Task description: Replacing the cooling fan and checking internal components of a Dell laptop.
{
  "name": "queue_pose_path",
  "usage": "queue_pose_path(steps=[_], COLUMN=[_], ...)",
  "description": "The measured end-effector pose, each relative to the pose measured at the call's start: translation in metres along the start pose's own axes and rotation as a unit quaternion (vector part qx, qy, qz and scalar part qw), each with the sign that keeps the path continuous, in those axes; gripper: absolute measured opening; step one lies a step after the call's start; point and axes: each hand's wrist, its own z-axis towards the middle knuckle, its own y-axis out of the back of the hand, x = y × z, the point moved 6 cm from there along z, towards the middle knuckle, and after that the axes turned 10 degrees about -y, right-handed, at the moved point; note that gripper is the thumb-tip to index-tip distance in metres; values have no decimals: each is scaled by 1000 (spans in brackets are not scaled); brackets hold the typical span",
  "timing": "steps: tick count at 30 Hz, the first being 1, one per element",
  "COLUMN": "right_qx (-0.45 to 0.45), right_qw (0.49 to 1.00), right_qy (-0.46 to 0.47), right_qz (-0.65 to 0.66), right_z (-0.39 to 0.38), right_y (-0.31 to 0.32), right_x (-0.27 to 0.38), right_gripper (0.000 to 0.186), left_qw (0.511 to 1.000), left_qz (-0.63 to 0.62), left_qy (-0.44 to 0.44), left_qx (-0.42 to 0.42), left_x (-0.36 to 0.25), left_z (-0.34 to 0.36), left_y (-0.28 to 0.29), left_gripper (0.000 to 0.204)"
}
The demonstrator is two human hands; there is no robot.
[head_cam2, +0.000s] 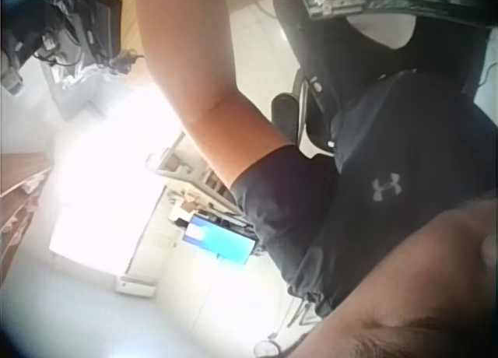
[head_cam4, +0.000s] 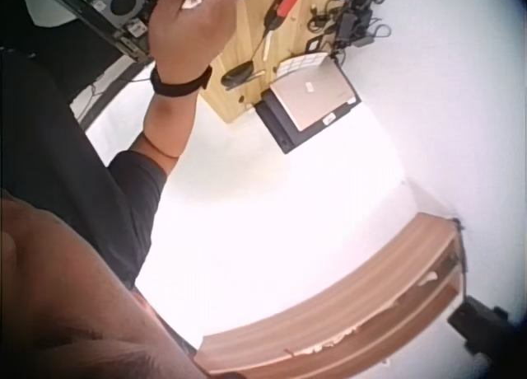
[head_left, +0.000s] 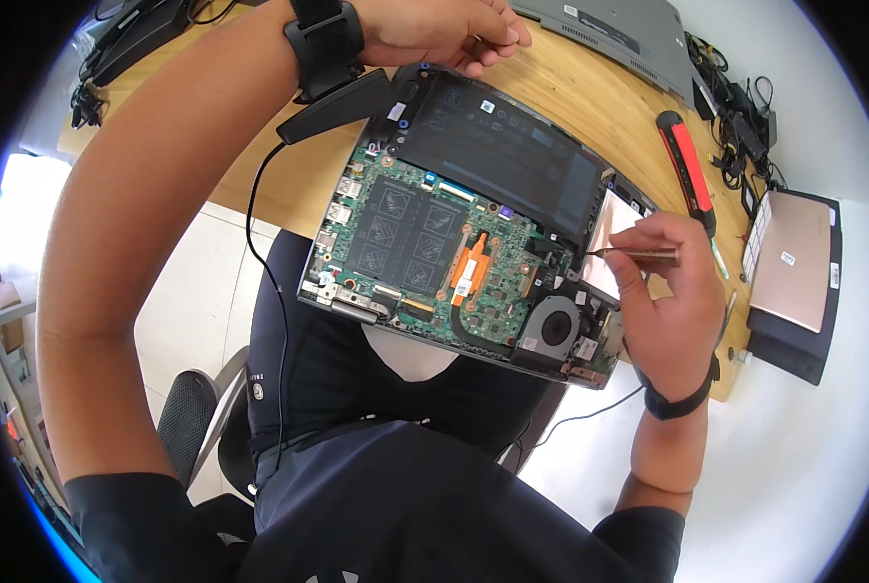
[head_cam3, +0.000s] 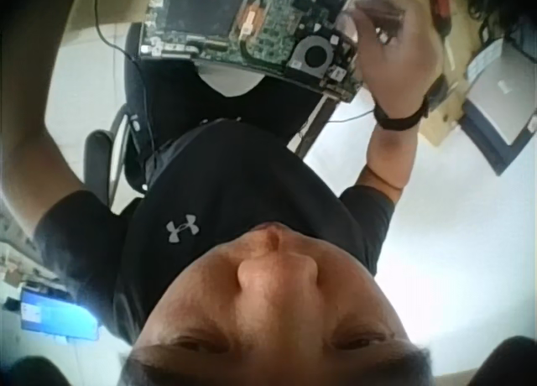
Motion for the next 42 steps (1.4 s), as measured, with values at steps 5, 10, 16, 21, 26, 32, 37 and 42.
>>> queue_pose_path(steps=[5,10,16,21,26,32,37,42], right_qx=[-24,-18,-4,24,57,80,84,80], right_qw=[994,983,978,976,970,967,968,967], right_qy=[-3,22,32,51,57,70,74,97], right_qz=[109,183,205,212,229,232,224,221], right_z=[5,15,31,44,55,59,62,63], right_y=[8,10,-8,-30,-53,-77,-81,-76], right_x=[14,40,76,101,118,128,128,125], right_gripper=[28,33,34,32,28,27,26,25], left_qw=[999,977,990,993,904,876,867,858], left_qz=[-48,-211,-119,72,342,403,420,416], left_qy=[11,24,-81,-91,-256,-265,-267,-300], left_qx=[4,31,-2,19,4,16,15,-1], left_x=[4,11,10,13,4,6,2,-3], left_z=[-29,-61,-103,-119,-137,-135,-133,-135], left_y=[12,8,3,7,-3,-3,-6,-8], left_gripper=[25,22,27,20,13,19,22,22])
